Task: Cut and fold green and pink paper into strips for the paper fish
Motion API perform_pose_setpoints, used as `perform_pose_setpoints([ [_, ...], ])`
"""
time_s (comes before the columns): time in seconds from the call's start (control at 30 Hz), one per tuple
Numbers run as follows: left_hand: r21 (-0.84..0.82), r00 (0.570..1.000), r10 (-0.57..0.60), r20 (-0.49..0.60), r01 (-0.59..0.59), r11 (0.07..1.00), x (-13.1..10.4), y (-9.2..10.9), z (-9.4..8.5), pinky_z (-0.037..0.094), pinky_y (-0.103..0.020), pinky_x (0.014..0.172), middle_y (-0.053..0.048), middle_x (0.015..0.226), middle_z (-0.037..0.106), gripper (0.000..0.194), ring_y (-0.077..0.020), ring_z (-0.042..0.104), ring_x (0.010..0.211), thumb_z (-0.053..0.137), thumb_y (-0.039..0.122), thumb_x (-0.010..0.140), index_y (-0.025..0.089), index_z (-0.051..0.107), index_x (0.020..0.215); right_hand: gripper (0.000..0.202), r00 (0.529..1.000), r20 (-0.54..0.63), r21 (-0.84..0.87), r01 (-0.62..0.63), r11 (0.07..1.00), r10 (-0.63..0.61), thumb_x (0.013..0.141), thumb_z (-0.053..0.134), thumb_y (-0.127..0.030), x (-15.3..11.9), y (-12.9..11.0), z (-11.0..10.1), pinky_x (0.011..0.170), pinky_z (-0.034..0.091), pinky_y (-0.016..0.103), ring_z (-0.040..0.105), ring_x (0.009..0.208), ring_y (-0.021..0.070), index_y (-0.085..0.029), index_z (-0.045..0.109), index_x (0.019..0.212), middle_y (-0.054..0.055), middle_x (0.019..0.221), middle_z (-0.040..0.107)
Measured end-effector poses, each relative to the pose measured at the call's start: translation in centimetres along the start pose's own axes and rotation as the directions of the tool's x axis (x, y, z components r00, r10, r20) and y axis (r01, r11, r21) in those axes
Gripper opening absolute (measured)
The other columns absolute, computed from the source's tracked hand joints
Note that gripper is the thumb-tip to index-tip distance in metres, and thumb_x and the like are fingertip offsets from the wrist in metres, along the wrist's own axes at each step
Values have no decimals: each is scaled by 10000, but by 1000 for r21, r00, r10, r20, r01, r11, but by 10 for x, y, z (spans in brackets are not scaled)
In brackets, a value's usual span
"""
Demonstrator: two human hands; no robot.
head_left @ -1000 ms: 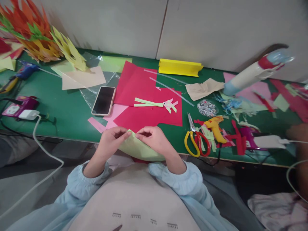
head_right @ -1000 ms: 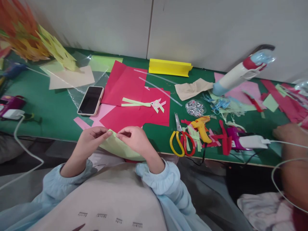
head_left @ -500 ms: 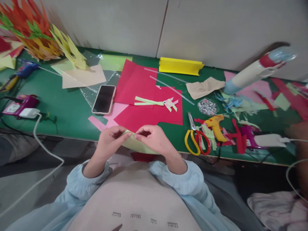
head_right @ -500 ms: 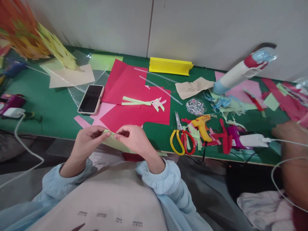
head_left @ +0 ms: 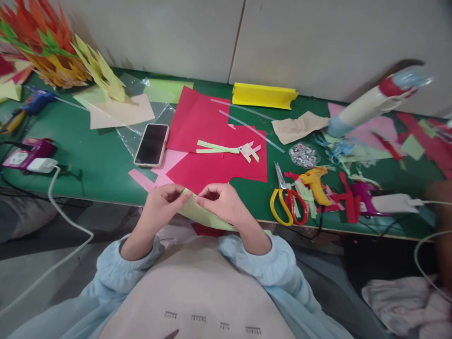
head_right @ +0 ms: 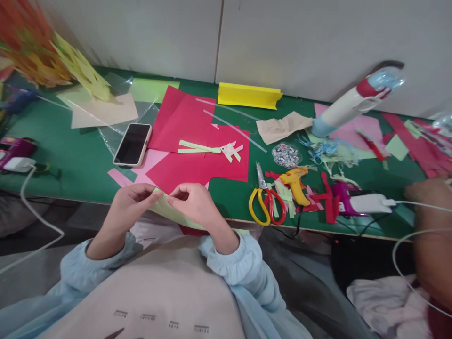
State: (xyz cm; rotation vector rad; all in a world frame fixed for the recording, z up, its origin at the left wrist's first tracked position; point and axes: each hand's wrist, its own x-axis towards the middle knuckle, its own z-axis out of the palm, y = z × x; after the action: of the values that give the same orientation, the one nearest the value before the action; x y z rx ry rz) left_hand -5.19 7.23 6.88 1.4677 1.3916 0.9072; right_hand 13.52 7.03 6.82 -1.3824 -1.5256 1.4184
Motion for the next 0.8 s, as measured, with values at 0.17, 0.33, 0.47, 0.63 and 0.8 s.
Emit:
perform_pose_setpoints([
  [0.17,-159,998,-58,-12,55,986,1,-7,-2,480,-215,522,-8,626,672,261,-121,581,562,768,427,735,171,718,721,197,998,69,44,3,999,-6,777,718,-351,-3,-2,-6,656,486,226,656,723,135,-159,745,813,27,786,742],
  [0.33,-110,976,82,-201,-105,988,-5,-6,-7,517,-230,613,-6,697,702,211,-127,619,638,774,382,741,180,713,747,229,992,126,14,10,1000,-12,769,743,-376,-11,-5,-26,716,509,243,675,786,151,-179,772,880,31,877,755],
  [0.47,-65,949,96,-301,-121,991,-9,-6,-12,511,-228,640,-5,749,714,199,-125,623,678,771,378,758,188,719,787,271,993,74,-101,101,990,-94,742,797,-396,-23,-12,-40,726,505,250,667,789,150,-197,770,924,31,894,743],
  [0.63,-176,930,13,-367,-83,981,-7,-12,-17,485,-212,593,10,740,698,234,-114,600,650,801,393,732,188,712,804,131,982,-24,-333,171,927,-189,788,773,-316,-30,-21,-48,739,491,258,656,800,146,-214,750,867,25,879,729],
  [0.8,-282,953,-85,-292,-1,960,-4,-12,-18,451,-202,529,25,688,672,238,-102,571,578,794,404,736,196,697,800,24,985,-1,-467,154,871,-174,810,723,-220,-24,-18,-54,700,446,250,621,746,126,-196,728,810,11,820,718],
])
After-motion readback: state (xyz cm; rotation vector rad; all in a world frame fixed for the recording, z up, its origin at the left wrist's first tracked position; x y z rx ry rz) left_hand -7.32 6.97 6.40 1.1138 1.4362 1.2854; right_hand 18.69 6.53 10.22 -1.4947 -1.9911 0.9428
